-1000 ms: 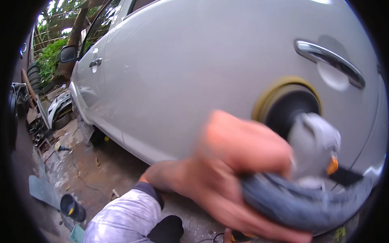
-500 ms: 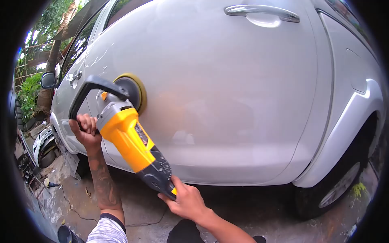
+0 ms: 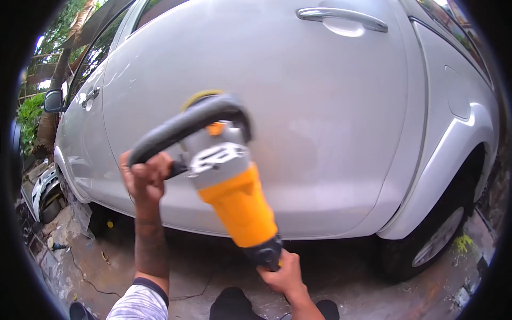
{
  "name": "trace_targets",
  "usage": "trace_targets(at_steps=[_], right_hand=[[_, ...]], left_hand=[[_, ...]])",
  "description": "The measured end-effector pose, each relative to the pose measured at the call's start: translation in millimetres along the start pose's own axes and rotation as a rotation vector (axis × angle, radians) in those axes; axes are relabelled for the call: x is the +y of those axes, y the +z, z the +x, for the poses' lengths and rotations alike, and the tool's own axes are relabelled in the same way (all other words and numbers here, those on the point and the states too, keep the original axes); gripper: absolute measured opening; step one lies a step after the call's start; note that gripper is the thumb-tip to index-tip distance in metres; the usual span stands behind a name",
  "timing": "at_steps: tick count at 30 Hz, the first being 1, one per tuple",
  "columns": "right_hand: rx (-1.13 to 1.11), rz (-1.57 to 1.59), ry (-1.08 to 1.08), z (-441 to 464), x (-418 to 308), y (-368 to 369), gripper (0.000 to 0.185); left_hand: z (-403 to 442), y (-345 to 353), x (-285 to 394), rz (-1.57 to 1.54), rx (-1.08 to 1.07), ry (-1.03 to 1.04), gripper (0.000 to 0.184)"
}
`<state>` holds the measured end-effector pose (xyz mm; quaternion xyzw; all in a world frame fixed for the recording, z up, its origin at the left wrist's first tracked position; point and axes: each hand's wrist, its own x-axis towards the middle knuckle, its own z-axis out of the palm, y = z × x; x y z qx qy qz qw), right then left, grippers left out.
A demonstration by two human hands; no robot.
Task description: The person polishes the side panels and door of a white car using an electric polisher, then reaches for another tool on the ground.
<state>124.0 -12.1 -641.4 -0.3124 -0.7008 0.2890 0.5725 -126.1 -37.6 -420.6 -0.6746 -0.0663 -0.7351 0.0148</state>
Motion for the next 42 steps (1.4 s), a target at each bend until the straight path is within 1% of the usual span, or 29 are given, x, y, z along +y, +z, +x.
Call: trace_targets(at_steps=[2,4,5,6,7,10,12,14,15,16,17,18,19,20,22,24,25,26,27,30,32,33,34,36,37,38,39,41,42], right_hand=[[0.113,-0.029,0.014,-9.9,3.3,-16.2,0.027],[0.336,0.037,0.022,-22.9,9.2,-23.7,0.022],[0.308,0.121,0.142,-29.3,30.9,-32.1,0.018],[0.373,0.184,0.155,-35.2,55.7,-34.3,0.02],[0.394,0.23,0.171,-38.5,64.1,-36.6,0.022],[0.396,0.298,0.212,-33.2,55.2,-36.2,0.024],[0.383,0.323,0.241,-23.8,45.6,-33.0,0.024],[0.302,0.193,0.118,-11.6,37.8,-27.9,0.02],[0.269,0.128,0.061,-7.1,33.3,-26.2,0.017],[0.195,0.06,0.059,-0.8,27.1,-23.4,0.02],[0.125,0.002,0.045,5.4,22.0,-18.5,0.022],[0.056,-0.056,0.033,11.5,18.4,-12.9,0.025],[0.017,-0.077,-0.002,17.6,20.4,-5.0,0.027],[-0.022,-0.096,-0.033,22.8,23.5,3.9,0.029],[-0.091,-0.13,-0.079,29.9,20.4,17.2,0.032],[-0.103,-0.106,-0.037,31.4,30.3,26.6,0.035],[-0.154,-0.099,-0.039,31.9,34.7,28.4,0.036],[-0.207,-0.093,-0.042,31.1,37.2,28.5,0.036],[-0.198,-0.089,-0.067,28.6,37.5,24.6,0.037],[-0.193,-0.136,-0.006,20.1,33.6,7.3,0.037],[-0.15,-0.136,0.016,10.4,37.5,-6.4,0.036],[-0.11,-0.127,0.021,6.5,40.2,-14.7,0.035],[-0.1,-0.156,0.028,1.9,50.5,-25.7,0.032],[-0.034,-0.19,0.03,-9.0,60.1,-51.2,0.029],[0.012,-0.156,0.07,-16.3,64.7,-65.6,0.031],[0.043,-0.12,0.109,-24.1,69.6,-78.5,0.032],[0.135,-0.108,0.118,-34.6,78.5,-91.2,0.034],[0.267,0.002,0.17,-55.5,99.9,-114.8,0.036],[0.315,0.096,0.218,-66.1,109.5,-121.1,0.037]], left_hand=[[7.6,27.9,-2.5,-0.001,-0.206,-0.064,0.051],[18.5,66.8,0.4,0.076,-0.347,-0.028,0.044],[18.9,79.5,-8.3,0.145,-0.411,-0.026,0.053],[19.1,96.6,-7.1,0.108,-0.444,-0.016,0.048],[16.9,109.9,-8.4,0.102,-0.451,0.057,0.047],[17.0,124.2,-13.1,0.006,-0.466,0.017,0.051],[23.5,112.0,-11.9,0.043,-0.458,0.037,0.051],[25.0,87.1,-11.6,0.039,-0.432,-0.037,0.049],[26.0,71.2,-7.8,0.047,-0.391,-0.026,0.046],[23.5,52.6,-13.6,0.053,-0.333,0.016,0.046],[15.5,32.6,-12.9,0.018,-0.262,-0.039,0.039],[8.5,11.9,-12.9,0.089,-0.202,-0.075,0.035],[-13.3,-20.0,-47.4,0.038,0.031,0.056,0.032],[-24.3,-30.2,-40.5,-0.054,0.141,0.0,0.03],[-40.5,-81.8,-44.0,-0.195,-0.089,0.056,0.036],[-70.7,-115.2,-51.6,-0.212,-0.004,0.063,0.052],[-82.5,-112.9,-47.0,-0.145,0.057,0.065,0.057],[-89.2,-108.4,-40.9,-0.078,0.12,0.068,0.062],[-89.9,-97.7,-34.5,0.004,0.117,0.04,0.061],[-95.8,-81.5,-36.1,-0.008,0.061,0.017,0.061],[-113.1,-76.9,-52.0,-0.058,0.134,0.034,0.062],[-106.3,-44.1,-40.6,-0.024,0.266,-0.072,0.064],[-89.6,-12.8,-32.0,0.081,0.131,0.016,0.073],[-79.4,24.9,-30.8,0.151,0.071,-0.023,0.081],[-68.5,58.9,-23.2,0.068,0.038,-0.037,0.079],[-64.1,75.5,-31.9,-0.051,-0.066,-0.048,0.066],[-55.3,90.2,-30.6,-0.079,-0.317,-0.108,0.055],[-48.7,136.3,-29.2,0.026,-0.452,-0.023,0.052],[-52.0,162.3,-33.8,-0.026,-0.427,0.025,0.054]])
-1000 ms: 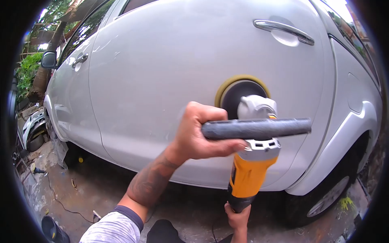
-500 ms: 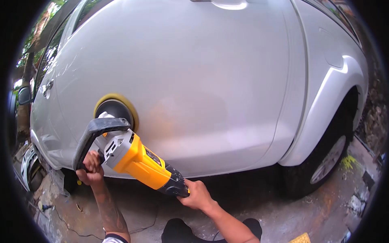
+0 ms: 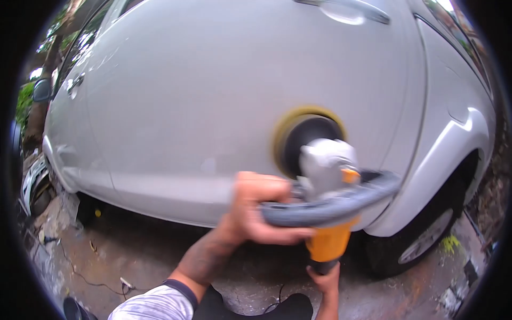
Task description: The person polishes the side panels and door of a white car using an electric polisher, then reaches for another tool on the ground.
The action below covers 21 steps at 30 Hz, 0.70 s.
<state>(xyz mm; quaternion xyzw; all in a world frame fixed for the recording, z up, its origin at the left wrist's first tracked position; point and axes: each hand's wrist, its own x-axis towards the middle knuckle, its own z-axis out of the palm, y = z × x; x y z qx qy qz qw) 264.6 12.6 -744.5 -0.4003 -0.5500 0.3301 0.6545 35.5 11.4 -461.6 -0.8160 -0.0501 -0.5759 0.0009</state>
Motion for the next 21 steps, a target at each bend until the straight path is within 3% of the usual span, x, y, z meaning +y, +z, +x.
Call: trace_targets(at_steps=[1,3,7,12,14,16,19,21], right_hand=[[-0.025,-0.003,-0.002,-7.8,7.9,-2.5,0.037],[0.013,0.164,0.2,-20.8,18.0,-7.6,0.039],[-0.001,0.152,0.186,-39.0,53.6,9.8,0.041],[-0.094,0.143,0.143,-41.1,62.2,67.5,0.06],[-0.11,-0.081,-0.043,-40.2,71.3,92.5,0.069],[-0.085,-0.098,-0.113,-33.8,22.3,125.4,0.058],[-0.399,-0.195,-0.108,-16.4,-23.1,166.1,0.024],[-0.5,-0.245,-0.141,-11.5,-15.7,183.4,0.033]], left_hand=[[6.5,18.3,-1.6,-0.005,-0.008,0.002,0.054],[11.2,40.7,-4.4,-0.004,-0.017,0.001,0.053],[-10.9,33.4,-0.6,0.015,-0.008,-0.012,0.053],[-53.3,-52.4,14.2,0.075,-0.009,-0.039,0.055],[-73.7,-91.6,17.4,0.068,0.026,-0.065,0.053],[-106.2,-127.3,11.4,0.052,0.128,-0.056,0.053],[-142.3,-165.4,15.6,0.036,0.407,-0.049,0.066],[-164.1,-182.1,19.1,0.123,0.618,-0.022,0.073]])
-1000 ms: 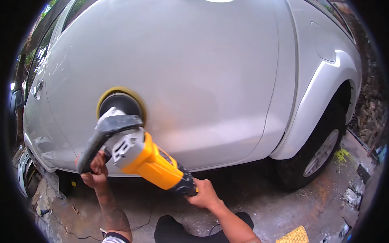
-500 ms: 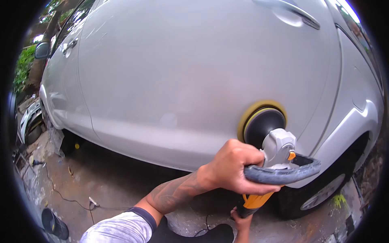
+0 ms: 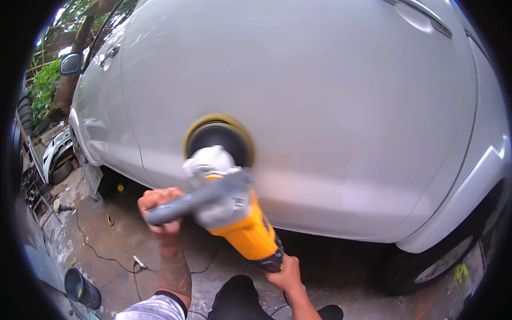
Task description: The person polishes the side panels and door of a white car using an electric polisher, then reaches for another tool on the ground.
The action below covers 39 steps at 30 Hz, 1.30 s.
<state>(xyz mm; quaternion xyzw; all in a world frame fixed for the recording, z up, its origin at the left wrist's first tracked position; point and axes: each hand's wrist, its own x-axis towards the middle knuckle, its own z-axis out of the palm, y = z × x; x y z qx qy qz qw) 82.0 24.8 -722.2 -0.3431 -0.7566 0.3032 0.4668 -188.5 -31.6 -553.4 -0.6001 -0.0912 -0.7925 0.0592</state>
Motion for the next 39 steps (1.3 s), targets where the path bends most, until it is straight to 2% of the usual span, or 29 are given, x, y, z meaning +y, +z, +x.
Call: trace_targets(at_steps=[1,3,4,6,10,11,12,13,15,17,19,20,21,23,24,25,27,28,30,31,33,35,36,38,39], right_hand=[[-0.014,-0.029,-0.031,8.7,-16.4,3.7,0.035],[-0.052,-0.042,0.001,14.8,-21.1,9.5,0.036],[-0.104,-0.061,0.01,13.7,-19.4,12.3,0.037],[-0.111,-0.09,0.02,6.7,-9.4,15.7,0.036],[-0.105,-0.108,0.07,-19.3,-12.2,10.4,0.037],[-0.098,-0.116,0.083,-29.1,-13.0,5.2,0.037],[-0.071,-0.108,0.126,-40.1,-12.3,-0.8,0.036],[-0.044,-0.098,0.166,-50.7,-9.8,-7.3,0.036],[-0.021,-0.085,0.236,-72.2,-4.1,-23.9,0.037],[0.054,-0.054,0.257,-91.8,-2.4,-37.0,0.038],[0.163,0.026,0.288,-114.9,10.8,-43.9,0.037],[0.219,0.062,0.305,-118.4,7.7,-46.8,0.034],[0.366,0.125,0.326,-127.6,0.3,-47.8,0.036],[0.435,0.287,0.341,-153.5,34.5,-49.8,0.045],[0.417,0.294,0.412,-187.2,91.8,-49.3,0.056],[0.413,0.287,0.41,-186.2,84.7,-52.9,0.056],[0.423,0.435,0.466,-185.0,64.7,-55.8,0.033],[0.424,0.432,0.466,-186.7,67.1,-55.6,0.033],[0.368,0.346,0.474,-177.2,60.9,-48.6,0.057],[0.466,0.336,0.3,-163.7,47.9,-41.3,0.049],[0.4,0.312,0.275,-141.1,22.7,-33.5,0.04],[0.227,0.157,0.287,-132.1,37.1,-27.3,0.037],[0.156,0.098,0.302,-126.0,36.7,-25.7,0.038],[0.067,0.034,0.275,-110.6,30.7,-21.5,0.042],[0.056,0.031,0.232,-103.2,26.7,-18.4,0.045]], left_hand=[[-6.1,-13.7,-0.4,0.017,0.115,0.021,0.074],[-33.4,-67.8,-20.2,-0.012,0.182,0.05,0.07],[-49.4,-99.2,-29.2,-0.074,0.138,0.017,0.068],[-57.4,-103.4,-26.5,-0.146,0.134,-0.021,0.066],[-66.9,-94.7,-20.4,-0.08,0.074,-0.127,0.073],[-68.4,-88.3,-15.3,-0.062,0.05,-0.181,0.076],[-59.9,-48.6,-4.0,0.027,0.177,-0.186,0.08],[-47.6,-24.9,8.9,0.028,0.063,-0.261,0.079],[-44.6,9.8,14.4,-0.014,-0.026,-0.302,0.074],[-47.2,30.9,3.1,-0.175,-0.231,-0.267,0.066],[-42.0,59.8,-2.6,-0.2,-0.458,-0.273,0.058],[-40.5,79.6,-0.8,-0.159,-0.517,-0.275,0.057],[-39.1,101.1,2.6,-0.116,-0.575,-0.278,0.056],[-34.4,145.2,10.3,-0.094,-0.655,-0.29,0.055],[-35.5,164.5,10.6,-0.109,-0.665,-0.281,0.054],[-36.2,177.8,11.7,-0.124,-0.674,-0.271,0.054],[-37.3,188.9,14.8,-0.128,-0.666,-0.268,0.054],[-38.2,193.0,16.5,-0.134,-0.668,-0.264,0.054],[-36.9,176.3,16.5,-0.102,-0.664,-0.251,0.054],[-36.0,162.4,15.6,-0.073,-0.667,-0.239,0.054],[-40.6,128.8,11.6,-0.084,-0.588,-0.244,0.057],[-54.8,94.7,7.8,-0.082,-0.364,-0.286,0.069],[-62.2,74.2,-0.5,-0.182,-0.288,-0.232,0.058],[-72.0,58.3,5.2,-0.151,0.054,-0.193,0.069],[-82.8,31.5,0.5,-0.04,0.072,-0.135,0.074]])
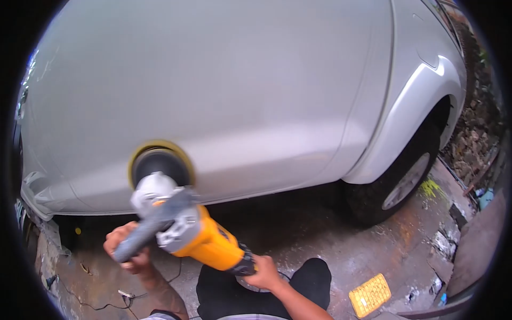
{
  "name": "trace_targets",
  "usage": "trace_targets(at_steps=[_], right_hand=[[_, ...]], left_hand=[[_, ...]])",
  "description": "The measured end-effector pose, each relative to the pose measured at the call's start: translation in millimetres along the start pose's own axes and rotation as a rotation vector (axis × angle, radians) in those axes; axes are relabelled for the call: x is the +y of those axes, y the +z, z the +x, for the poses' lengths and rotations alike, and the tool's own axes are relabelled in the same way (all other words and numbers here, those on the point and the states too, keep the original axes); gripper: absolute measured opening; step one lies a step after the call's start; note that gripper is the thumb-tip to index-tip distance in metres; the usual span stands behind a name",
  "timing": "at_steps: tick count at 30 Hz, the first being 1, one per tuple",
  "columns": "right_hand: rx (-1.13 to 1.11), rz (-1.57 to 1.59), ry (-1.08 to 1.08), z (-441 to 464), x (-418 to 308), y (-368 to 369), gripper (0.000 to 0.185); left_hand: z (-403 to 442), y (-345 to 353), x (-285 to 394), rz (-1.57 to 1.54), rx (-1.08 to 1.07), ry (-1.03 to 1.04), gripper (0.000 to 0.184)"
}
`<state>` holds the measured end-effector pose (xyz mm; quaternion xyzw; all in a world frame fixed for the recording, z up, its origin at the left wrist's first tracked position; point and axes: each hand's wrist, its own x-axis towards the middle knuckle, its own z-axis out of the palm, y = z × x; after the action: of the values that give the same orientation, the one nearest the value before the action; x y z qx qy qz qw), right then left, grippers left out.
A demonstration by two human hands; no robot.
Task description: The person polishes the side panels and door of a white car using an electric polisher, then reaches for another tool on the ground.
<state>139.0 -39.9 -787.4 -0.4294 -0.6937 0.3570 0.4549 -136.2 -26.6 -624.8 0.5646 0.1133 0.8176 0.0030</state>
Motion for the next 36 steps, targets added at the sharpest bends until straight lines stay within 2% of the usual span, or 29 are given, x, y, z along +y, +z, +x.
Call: trace_targets(at_steps=[1,2,3,4,6,8,10,11,12,14,15,16,18,20,21,22,24,26,31,33,35,36], right_hand=[[0.014,-0.005,-0.029,5.1,-7.3,4.9,0.047],[0.032,-0.005,-0.057,9.1,-13.3,10.0,0.049],[0.025,-0.029,-0.101,10.9,-17.2,13.0,0.05],[0.021,-0.049,-0.144,12.0,-20.0,15.9,0.051],[0.061,-0.015,-0.149,11.5,-22.2,19.9,0.049],[0.047,-0.027,-0.057,10.3,-19.2,20.8,0.047],[0.117,-0.042,-0.064,7.4,3.4,23.6,0.048],[0.116,0.017,-0.06,8.1,4.3,13.5,0.047],[0.112,0.075,-0.058,7.2,5.7,4.9,0.046],[0.161,0.095,-0.055,2.3,21.8,-5.7,0.042],[0.229,0.066,-0.065,0.0,36.0,-8.1,0.04],[0.299,0.036,-0.076,-0.7,50.9,-9.9,0.038],[0.382,0.055,-0.105,2.4,84.4,-8.6,0.036],[0.514,-0.001,-0.181,6.9,128.6,-4.4,0.036],[0.638,0.224,0.004,8.4,244.4,47.2,0.045],[0.722,-0.069,-0.153,9.9,218.1,26.1,0.047],[0.723,-0.085,-0.155,0.5,247.4,22.9,0.047],[0.721,-0.115,-0.167,-8.7,279.7,25.9,0.046],[0.715,-0.192,-0.187,-13.9,341.0,89.5,0.045],[0.705,-0.219,-0.187,17.8,350.3,110.9,0.045],[0.683,-0.248,-0.196,49.9,365.5,106.2,0.045],[0.671,-0.261,-0.202,38.4,380.9,103.8,0.045]], left_hand=[[-9.1,-9.8,-0.3,0.204,0.184,0.112,0.074],[-22.7,-65.5,-2.5,0.182,0.003,0.0,0.074],[-23.2,-70.2,-5.6,0.296,0.15,0.108,0.075],[-27.1,-96.8,-4.5,0.129,0.046,0.013,0.075],[-17.5,-74.1,9.3,0.108,0.086,-0.071,0.075],[-15.9,-71.6,5.1,0.063,0.007,-0.112,0.073],[-18.6,-58.3,-0.6,0.041,-0.104,0.003,0.071],[-20.9,-43.2,4.6,0.111,-0.129,0.005,0.072],[-15.8,-8.0,9.3,0.017,-0.223,0.031,0.064],[-17.8,40.3,13.4,0.049,-0.309,-0.005,0.055],[-18.9,55.0,12.0,0.06,-0.428,-0.039,0.075],[-26.3,79.9,9.6,0.017,-0.366,-0.054,0.049],[-33.0,116.1,0.1,-0.104,-0.513,0.002,0.073],[-39.8,151.6,-10.8,-0.135,-0.634,0.068,0.071],[-42.2,165.9,-15.0,-0.144,-0.715,0.076,0.07],[-43.0,179.2,-17.2,-0.102,-0.807,0.086,0.068],[-42.1,204.7,-25.2,-0.096,-1.016,0.149,0.056],[-51.6,230.1,-26.1,-0.058,-1.11,0.125,0.052],[-90.5,260.3,-35.5,-0.005,-1.202,0.117,0.054],[-97.2,270.4,-34.3,0.017,-1.227,0.14,0.054],[-99.2,283.4,-36.3,0.09,-1.297,0.199,0.058],[-102.2,292.6,-37.1,0.082,-1.302,0.21,0.057]])
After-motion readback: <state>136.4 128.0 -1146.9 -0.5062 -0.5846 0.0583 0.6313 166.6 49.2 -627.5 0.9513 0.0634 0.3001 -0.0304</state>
